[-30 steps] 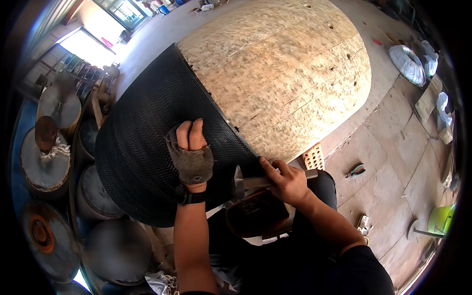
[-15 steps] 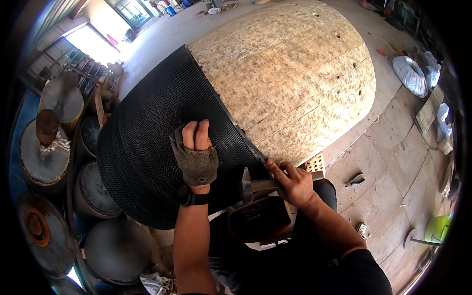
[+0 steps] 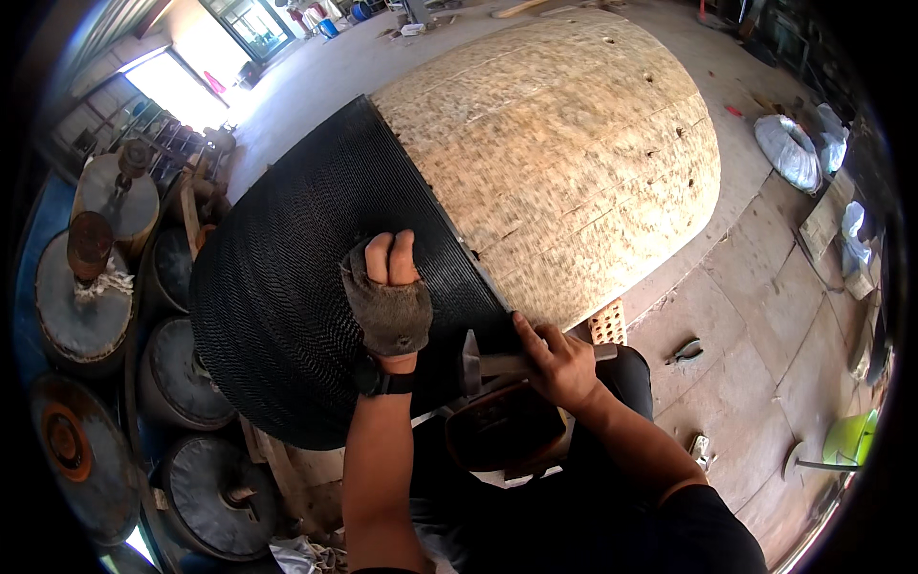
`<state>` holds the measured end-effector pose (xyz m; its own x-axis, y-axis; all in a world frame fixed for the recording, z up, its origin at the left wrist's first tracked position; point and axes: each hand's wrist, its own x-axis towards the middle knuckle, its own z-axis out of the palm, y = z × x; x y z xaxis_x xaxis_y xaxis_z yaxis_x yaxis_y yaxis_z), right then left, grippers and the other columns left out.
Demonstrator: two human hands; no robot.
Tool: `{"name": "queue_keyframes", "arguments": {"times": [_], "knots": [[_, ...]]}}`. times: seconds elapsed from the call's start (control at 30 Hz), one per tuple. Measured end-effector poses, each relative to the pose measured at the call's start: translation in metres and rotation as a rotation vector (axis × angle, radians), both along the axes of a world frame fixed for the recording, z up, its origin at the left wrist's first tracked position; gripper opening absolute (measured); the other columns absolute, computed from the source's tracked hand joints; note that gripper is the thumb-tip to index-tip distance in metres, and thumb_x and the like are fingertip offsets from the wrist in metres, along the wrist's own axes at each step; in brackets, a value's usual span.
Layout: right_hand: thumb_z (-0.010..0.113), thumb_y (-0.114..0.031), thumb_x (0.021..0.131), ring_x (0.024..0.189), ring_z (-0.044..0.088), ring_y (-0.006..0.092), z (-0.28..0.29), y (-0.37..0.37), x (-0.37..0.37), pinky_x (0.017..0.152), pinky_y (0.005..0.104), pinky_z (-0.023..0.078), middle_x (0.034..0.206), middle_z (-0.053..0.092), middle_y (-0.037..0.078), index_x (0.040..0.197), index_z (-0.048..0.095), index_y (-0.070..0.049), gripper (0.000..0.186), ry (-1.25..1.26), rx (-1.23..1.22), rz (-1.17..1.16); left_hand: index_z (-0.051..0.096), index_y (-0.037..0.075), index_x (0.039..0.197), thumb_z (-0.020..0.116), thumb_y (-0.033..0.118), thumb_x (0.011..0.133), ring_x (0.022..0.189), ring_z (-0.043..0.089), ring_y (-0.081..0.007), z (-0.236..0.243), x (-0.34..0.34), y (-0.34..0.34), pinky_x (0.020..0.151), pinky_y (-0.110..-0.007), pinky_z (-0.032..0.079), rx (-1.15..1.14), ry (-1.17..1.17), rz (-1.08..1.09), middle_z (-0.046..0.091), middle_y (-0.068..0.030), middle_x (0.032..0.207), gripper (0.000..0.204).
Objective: The person hammers nails into a large wooden drum to attach a dark woven material. They use a metal tool to position the nails before driving them in with a hammer, occasionally picking up a tape measure or pliers from the floor.
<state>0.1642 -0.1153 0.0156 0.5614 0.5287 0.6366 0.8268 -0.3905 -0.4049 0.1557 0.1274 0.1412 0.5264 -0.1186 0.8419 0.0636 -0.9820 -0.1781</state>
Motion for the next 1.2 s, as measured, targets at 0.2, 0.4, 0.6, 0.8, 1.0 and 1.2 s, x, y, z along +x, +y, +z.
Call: {"name": "queue_keyframes", "arguments": {"times": [0.2,0.4,0.6,0.8,1.0,1.2], "knots": [[0.075,-0.012,0.074,0.063,0.066,0.0257,0.004,-0.001,-0.006,0.056,0.0368,0.055,0.092,0.061,0.008,0.151,0.052,-0.013,0.081,0.033,-0.035,-0.017,0.067,0.009,0.118,0.069,-0.005,0.079,0.096,0.064,-0.0297,-0.004,0.001,0.001,0.081,-0.045,0.055,0.008,-0.016,0.012,0.061,-0.0093,0.109,0.041],[0.076,-0.014,0.074,0.065,0.067,0.0272,0.01,-0.005,-0.009,0.057,0.0382,0.056,0.095,0.063,0.008,0.153,0.049,-0.012,0.084,0.065,-0.07,-0.012,0.071,0.009,0.113,0.071,0.0,0.087,0.096,0.063,-0.0296,-0.003,0.001,-0.001,0.083,-0.044,0.054,-0.006,-0.046,-0.006,0.062,-0.0095,0.107,0.027],[0.075,-0.014,0.074,0.066,0.068,0.0274,0.008,-0.008,-0.012,0.058,0.0384,0.056,0.096,0.065,0.008,0.153,0.049,-0.012,0.083,0.06,-0.053,-0.006,0.071,0.009,0.115,0.071,0.0,0.087,0.095,0.063,-0.0295,-0.011,0.002,0.005,0.082,-0.045,0.055,-0.025,-0.006,0.014,0.062,-0.0094,0.11,0.029],[0.075,-0.015,0.076,0.07,0.069,0.0263,-0.002,-0.014,-0.017,0.058,0.0373,0.057,0.099,0.066,0.009,0.149,0.052,-0.009,0.076,0.029,-0.04,-0.022,0.071,0.009,0.116,0.069,-0.001,0.086,0.098,0.062,-0.0296,-0.008,0.003,0.003,0.086,-0.046,0.054,0.02,-0.022,0.001,0.061,-0.0095,0.11,0.031],[0.073,-0.014,0.078,0.076,0.071,0.0238,-0.013,-0.014,-0.02,0.062,0.0361,0.057,0.101,0.068,0.009,0.147,0.054,-0.007,0.072,0.023,-0.013,-0.029,0.071,0.009,0.115,0.069,-0.001,0.087,0.1,0.062,-0.03,-0.006,0.001,0.004,0.088,-0.046,0.054,0.015,-0.011,0.01,0.061,-0.0089,0.109,0.029],[0.073,-0.015,0.077,0.077,0.07,0.0238,-0.023,-0.014,-0.014,0.064,0.0354,0.057,0.098,0.067,0.007,0.148,0.054,-0.008,0.073,0.023,-0.004,0.004,0.069,0.007,0.118,0.067,-0.003,0.083,0.103,0.063,-0.0302,-0.007,0.003,0.007,0.088,-0.046,0.054,0.026,0.025,0.019,0.06,-0.0101,0.115,0.037]]}}
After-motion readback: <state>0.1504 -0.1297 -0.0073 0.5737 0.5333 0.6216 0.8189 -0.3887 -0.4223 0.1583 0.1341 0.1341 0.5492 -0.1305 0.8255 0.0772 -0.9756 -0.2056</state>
